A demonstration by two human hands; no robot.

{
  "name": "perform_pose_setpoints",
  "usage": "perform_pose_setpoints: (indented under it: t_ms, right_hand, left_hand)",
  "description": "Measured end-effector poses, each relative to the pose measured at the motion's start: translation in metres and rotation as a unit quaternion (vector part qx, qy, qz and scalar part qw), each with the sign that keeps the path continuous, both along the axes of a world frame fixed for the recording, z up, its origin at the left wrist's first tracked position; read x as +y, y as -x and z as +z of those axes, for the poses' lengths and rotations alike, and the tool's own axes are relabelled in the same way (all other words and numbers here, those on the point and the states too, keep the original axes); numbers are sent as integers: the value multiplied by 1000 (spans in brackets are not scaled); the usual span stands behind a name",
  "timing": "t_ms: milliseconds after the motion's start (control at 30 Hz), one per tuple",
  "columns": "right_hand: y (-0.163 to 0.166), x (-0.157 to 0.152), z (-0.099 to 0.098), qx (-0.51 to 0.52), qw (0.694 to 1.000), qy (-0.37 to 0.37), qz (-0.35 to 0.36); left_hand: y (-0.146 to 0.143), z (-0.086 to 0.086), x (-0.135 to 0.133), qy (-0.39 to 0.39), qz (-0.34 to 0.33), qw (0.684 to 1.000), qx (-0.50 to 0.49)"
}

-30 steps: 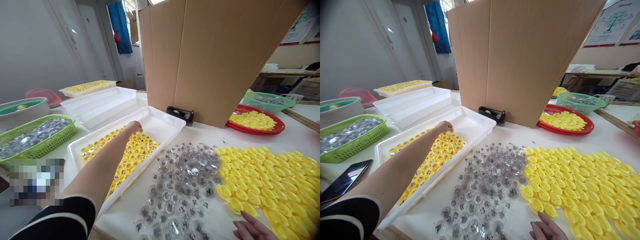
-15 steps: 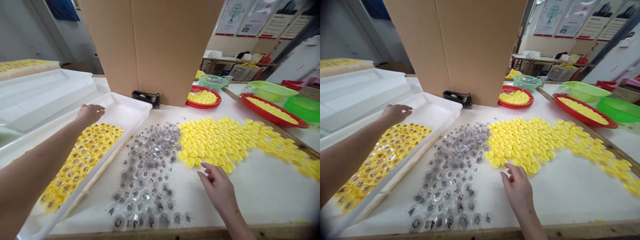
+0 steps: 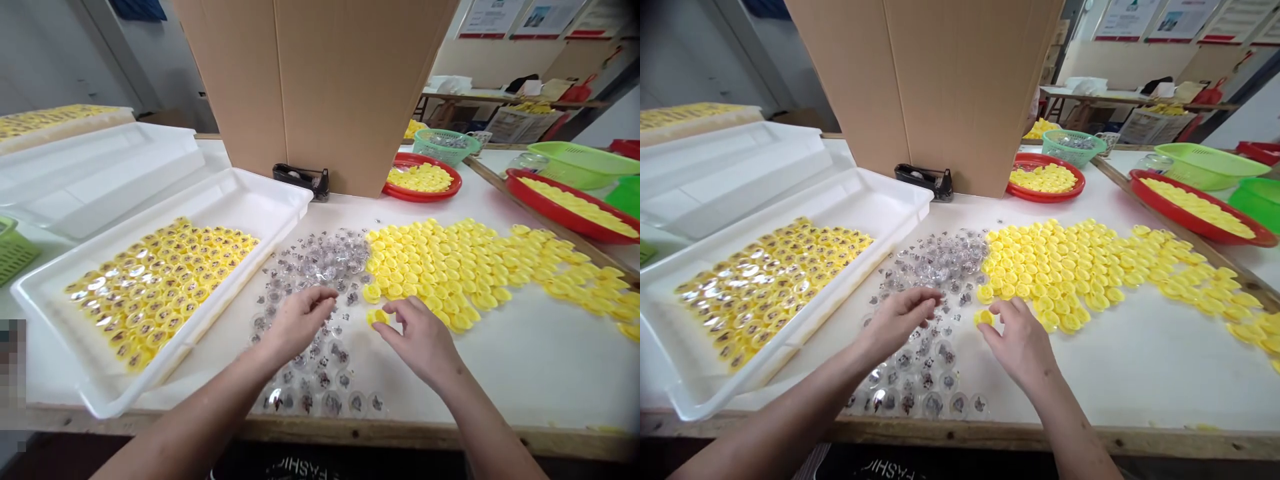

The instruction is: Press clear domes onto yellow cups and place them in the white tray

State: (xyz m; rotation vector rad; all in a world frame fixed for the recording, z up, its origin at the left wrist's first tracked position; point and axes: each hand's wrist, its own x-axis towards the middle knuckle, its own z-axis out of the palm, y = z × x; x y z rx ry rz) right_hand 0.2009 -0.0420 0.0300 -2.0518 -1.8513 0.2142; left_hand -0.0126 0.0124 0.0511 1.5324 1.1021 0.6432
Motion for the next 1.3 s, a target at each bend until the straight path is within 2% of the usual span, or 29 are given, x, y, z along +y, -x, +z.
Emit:
perform_pose_setpoints:
  t_ms: [33,100,133,200,300,433,567,867,1067,1200,1300]
  right_hand:
    - [7,-4,6,29,999,-19,13]
    - [23,-6,17,89,993,-59,45]
    - [30,-6,21,115,989,-73,60]
    - [39,-2,21,157,980,-88,79]
    - [37,8,7,164,978,-82,100]
    - [26,17,-23,82,985,-26,151]
    - [26,18,-39,50,984,1,170]
    - [12,5,-33,84,984,-16,157]
    - [27,15,-37,42,986,9,162]
    - [25,14,-36,89,983,3,161]
    - [16,5,-26,143,980,-2,139]
  left_hand:
    - [-6,-8,-4,97,-6,993,-64]
    - [-16,-17,-6,260,-28,945,-194]
    - [-19,-20,-6,311,-36,917,-248]
    - [-20,-21,-1,351,-30,881,-316]
    - [-11,-21,10,330,9,875,-353]
    - [4,-25,24,298,60,875,-377]
    - [7,-30,27,298,70,872,-383]
    - [-1,-31,19,326,62,869,-368]
    - [0,-37,17,321,42,867,-378]
    - [1,-38,18,318,46,870,-374]
    - [-2,-36,16,322,42,871,-368]
